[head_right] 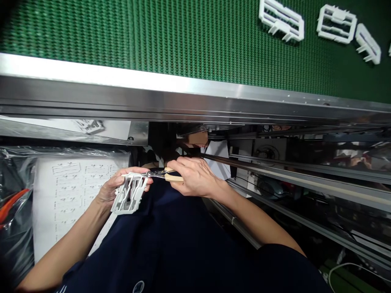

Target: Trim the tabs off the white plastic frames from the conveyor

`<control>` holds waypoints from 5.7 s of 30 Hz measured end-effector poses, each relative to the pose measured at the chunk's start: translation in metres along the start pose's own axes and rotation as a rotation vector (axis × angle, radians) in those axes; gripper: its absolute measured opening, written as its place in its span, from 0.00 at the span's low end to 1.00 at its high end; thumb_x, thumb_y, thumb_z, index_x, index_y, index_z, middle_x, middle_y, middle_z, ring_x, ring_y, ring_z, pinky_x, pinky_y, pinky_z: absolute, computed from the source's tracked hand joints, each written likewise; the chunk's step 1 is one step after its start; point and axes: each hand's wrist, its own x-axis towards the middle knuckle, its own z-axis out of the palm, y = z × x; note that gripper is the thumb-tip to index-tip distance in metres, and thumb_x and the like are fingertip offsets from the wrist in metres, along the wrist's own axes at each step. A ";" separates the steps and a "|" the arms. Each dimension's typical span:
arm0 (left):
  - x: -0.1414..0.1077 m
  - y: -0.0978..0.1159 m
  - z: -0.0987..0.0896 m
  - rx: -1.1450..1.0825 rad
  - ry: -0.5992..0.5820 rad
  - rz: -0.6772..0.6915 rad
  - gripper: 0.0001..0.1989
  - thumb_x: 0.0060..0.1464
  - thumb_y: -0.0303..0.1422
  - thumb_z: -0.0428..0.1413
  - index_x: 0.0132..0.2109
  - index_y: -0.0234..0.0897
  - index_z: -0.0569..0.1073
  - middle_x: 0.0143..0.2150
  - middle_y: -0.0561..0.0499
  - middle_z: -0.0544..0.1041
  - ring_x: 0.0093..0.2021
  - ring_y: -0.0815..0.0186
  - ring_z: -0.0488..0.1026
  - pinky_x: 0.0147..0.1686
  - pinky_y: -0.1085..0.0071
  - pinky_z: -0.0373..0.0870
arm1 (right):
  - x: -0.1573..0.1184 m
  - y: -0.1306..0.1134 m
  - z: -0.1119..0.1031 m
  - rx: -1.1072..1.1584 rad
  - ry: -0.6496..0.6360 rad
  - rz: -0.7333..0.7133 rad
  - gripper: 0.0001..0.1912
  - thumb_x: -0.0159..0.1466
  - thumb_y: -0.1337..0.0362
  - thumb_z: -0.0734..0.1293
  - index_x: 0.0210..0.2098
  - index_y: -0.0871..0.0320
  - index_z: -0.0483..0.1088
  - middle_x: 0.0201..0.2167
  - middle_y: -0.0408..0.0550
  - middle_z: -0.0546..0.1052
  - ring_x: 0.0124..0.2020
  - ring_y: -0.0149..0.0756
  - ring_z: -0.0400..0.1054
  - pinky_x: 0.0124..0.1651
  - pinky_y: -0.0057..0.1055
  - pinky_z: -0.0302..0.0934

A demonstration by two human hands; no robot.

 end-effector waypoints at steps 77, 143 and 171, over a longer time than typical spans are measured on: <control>0.003 0.000 0.005 -0.081 0.046 0.088 0.21 0.48 0.35 0.61 0.50 0.31 0.74 0.42 0.37 0.78 0.38 0.57 0.77 0.36 0.70 0.75 | 0.008 -0.011 0.004 -0.405 0.259 -0.044 0.14 0.66 0.56 0.57 0.38 0.57 0.69 0.26 0.44 0.68 0.28 0.31 0.60 0.33 0.30 0.49; 0.012 0.012 0.003 -0.178 0.147 0.193 0.16 0.54 0.34 0.54 0.49 0.31 0.73 0.43 0.42 0.79 0.38 0.57 0.76 0.27 0.71 0.75 | 0.028 -0.033 0.032 0.828 0.179 0.568 0.08 0.55 0.61 0.65 0.34 0.57 0.67 0.32 0.43 0.75 0.32 0.31 0.69 0.37 0.29 0.62; 0.033 0.007 0.008 -0.050 0.532 0.409 0.12 0.45 0.28 0.64 0.38 0.30 0.76 0.34 0.47 0.78 0.29 0.65 0.75 0.24 0.74 0.74 | 0.044 -0.039 0.031 0.580 0.245 0.454 0.14 0.54 0.65 0.62 0.41 0.54 0.66 0.31 0.41 0.74 0.33 0.34 0.69 0.36 0.28 0.61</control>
